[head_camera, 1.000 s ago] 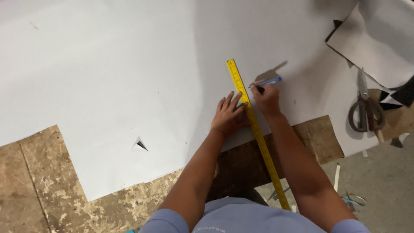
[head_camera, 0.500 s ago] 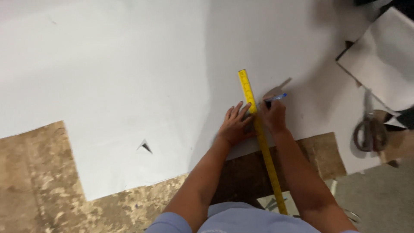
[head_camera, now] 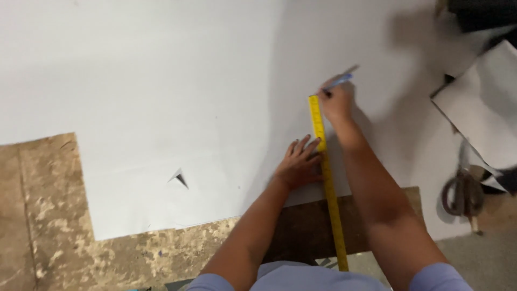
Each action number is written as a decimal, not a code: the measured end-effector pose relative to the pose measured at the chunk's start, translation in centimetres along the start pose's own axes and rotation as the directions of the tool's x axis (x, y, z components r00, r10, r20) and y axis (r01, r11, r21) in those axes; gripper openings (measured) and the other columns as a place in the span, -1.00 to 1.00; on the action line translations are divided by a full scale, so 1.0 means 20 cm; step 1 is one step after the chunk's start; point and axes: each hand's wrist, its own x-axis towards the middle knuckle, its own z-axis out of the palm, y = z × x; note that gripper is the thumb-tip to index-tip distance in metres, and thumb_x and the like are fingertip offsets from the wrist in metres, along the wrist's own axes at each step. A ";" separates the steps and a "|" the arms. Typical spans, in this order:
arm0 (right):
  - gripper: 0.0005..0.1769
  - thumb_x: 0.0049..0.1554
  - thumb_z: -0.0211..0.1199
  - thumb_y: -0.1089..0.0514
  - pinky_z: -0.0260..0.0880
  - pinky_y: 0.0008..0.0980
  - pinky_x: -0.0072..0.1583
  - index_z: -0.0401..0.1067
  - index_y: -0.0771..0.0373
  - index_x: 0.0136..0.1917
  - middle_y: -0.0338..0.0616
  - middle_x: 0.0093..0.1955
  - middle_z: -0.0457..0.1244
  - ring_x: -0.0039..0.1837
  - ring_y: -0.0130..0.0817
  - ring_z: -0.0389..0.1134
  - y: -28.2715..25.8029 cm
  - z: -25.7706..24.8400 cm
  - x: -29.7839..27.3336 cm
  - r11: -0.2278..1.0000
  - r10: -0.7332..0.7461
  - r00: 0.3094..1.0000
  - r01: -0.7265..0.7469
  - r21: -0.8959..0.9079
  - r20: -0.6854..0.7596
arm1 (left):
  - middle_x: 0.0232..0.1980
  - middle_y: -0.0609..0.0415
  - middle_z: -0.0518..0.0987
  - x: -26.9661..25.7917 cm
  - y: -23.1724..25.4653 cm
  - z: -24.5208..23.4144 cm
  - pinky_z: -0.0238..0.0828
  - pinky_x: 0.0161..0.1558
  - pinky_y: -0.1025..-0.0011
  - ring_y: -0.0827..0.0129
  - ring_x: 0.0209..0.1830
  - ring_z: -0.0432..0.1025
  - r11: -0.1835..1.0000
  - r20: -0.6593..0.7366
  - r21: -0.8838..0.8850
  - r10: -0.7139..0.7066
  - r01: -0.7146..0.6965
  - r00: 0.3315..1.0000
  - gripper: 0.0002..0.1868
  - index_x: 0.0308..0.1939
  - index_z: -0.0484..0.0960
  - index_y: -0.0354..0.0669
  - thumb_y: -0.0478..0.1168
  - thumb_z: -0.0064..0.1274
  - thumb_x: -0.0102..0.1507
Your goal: The person measures and marks lines on a large sheet of white material using a ruler and pen. They then use scissors to cut the material along the marked lines into smaller rectangular pieces. The person also handles and stacks black material pieces alongside the white ones.
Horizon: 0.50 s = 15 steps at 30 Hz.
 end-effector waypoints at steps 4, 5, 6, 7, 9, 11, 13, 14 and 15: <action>-0.91 0.21 0.32 0.24 0.45 -0.18 -0.14 0.53 0.33 -0.08 0.09 -0.14 0.38 -0.06 -0.04 0.46 -0.02 0.01 -0.03 0.996 -0.080 0.994 0.084 0.043 -0.073 | 0.64 0.12 0.08 -0.01 0.01 -0.01 0.14 0.51 -0.07 -0.01 0.63 0.06 1.000 -0.045 0.030 0.005 -0.004 0.999 -0.24 0.18 0.48 0.27 0.49 0.14 0.04; -0.93 0.20 0.33 0.27 0.43 -0.21 -0.18 0.55 0.32 -0.12 0.07 -0.17 0.38 -0.09 -0.06 0.45 -0.06 -0.01 -0.07 0.991 -0.123 0.990 0.126 0.049 -0.063 | 0.64 0.11 0.07 -0.01 0.01 -0.01 0.13 0.51 -0.06 0.00 0.62 0.06 0.999 -0.064 0.038 0.017 -0.015 0.998 -0.24 0.17 0.45 0.26 0.49 0.13 0.05; -0.93 0.20 0.33 0.27 0.43 -0.21 -0.18 0.55 0.32 -0.12 0.07 -0.17 0.38 -0.09 -0.06 0.45 0.00 -0.02 -0.06 0.990 -0.131 0.990 0.133 0.048 -0.056 | 0.64 0.11 0.07 -0.01 0.01 -0.01 0.13 0.51 -0.06 0.00 0.62 0.06 0.999 -0.070 0.040 0.009 -0.006 0.998 -0.24 0.17 0.45 0.26 0.49 0.13 0.05; -0.90 0.11 0.36 0.46 0.36 -0.24 -0.20 0.48 0.39 -0.11 0.11 -0.17 0.31 -0.07 -0.04 0.40 0.06 -0.03 -0.06 0.943 -0.258 0.947 0.290 0.163 -0.189 | 0.64 0.11 0.06 -0.01 0.01 -0.02 0.12 0.51 -0.05 0.02 0.62 0.06 0.998 -0.091 0.065 0.017 -0.011 0.996 -0.27 0.15 0.42 0.24 0.51 0.06 0.09; -0.73 0.02 0.39 0.65 0.30 -0.28 -0.22 0.42 0.47 -0.09 0.16 -0.16 0.24 -0.05 -0.01 0.34 0.09 -0.15 -0.25 0.860 -0.353 0.876 0.442 0.254 -0.329 | 0.64 0.10 0.05 -0.03 0.01 0.02 0.11 0.51 -0.03 0.03 0.62 0.06 0.996 -0.109 0.088 0.023 -0.014 0.994 -0.29 0.13 0.39 0.22 0.53 -0.01 0.13; -0.84 0.25 0.25 0.24 0.35 -0.52 -0.02 0.33 0.23 -0.16 -0.29 -0.21 0.22 -0.10 -0.44 0.28 0.03 -0.35 -0.61 0.108 0.489 0.872 -0.025 0.994 -0.031 | 0.64 0.04 0.07 -0.02 -0.01 0.11 -0.10 0.56 -0.24 -0.08 0.67 -0.08 0.999 0.060 -0.004 -0.035 0.036 0.998 -0.37 0.32 0.38 0.27 0.32 0.06 0.24; -0.81 0.35 0.24 0.14 0.41 -0.21 0.01 0.32 0.29 0.07 -0.05 -0.12 0.26 -0.02 -0.11 0.34 0.20 -0.40 -1.19 0.830 0.394 0.871 -0.199 0.521 -0.294 | 0.60 0.03 0.16 -0.04 0.03 0.04 -0.12 0.54 -0.27 -0.08 0.66 -0.04 0.996 -0.027 0.034 -0.079 0.080 0.996 -0.40 0.29 0.41 0.25 0.29 0.06 0.24; -0.65 0.44 0.23 0.03 0.47 0.09 0.03 0.31 0.35 0.30 0.19 -0.04 0.30 0.05 0.22 0.41 0.29 -0.46 -1.49 0.895 0.130 0.915 -0.274 -0.351 -0.383 | 0.56 0.01 0.24 -0.03 0.03 0.00 -0.15 0.52 -0.30 -0.08 0.64 0.00 0.989 -0.123 0.073 -0.120 0.129 0.985 -0.44 0.25 0.45 0.23 0.26 0.06 0.24; -0.65 0.44 0.23 0.03 0.47 0.09 0.03 0.31 0.35 0.30 0.19 -0.04 0.30 0.05 0.22 0.41 0.45 -0.40 -1.79 0.897 0.121 0.912 -0.269 -0.351 -0.391 | 0.56 0.01 0.24 -0.04 0.03 -0.04 -0.15 0.52 -0.30 -0.08 0.64 0.00 0.989 -0.134 0.075 -0.114 0.125 0.984 -0.44 0.25 0.45 0.23 0.26 0.06 0.24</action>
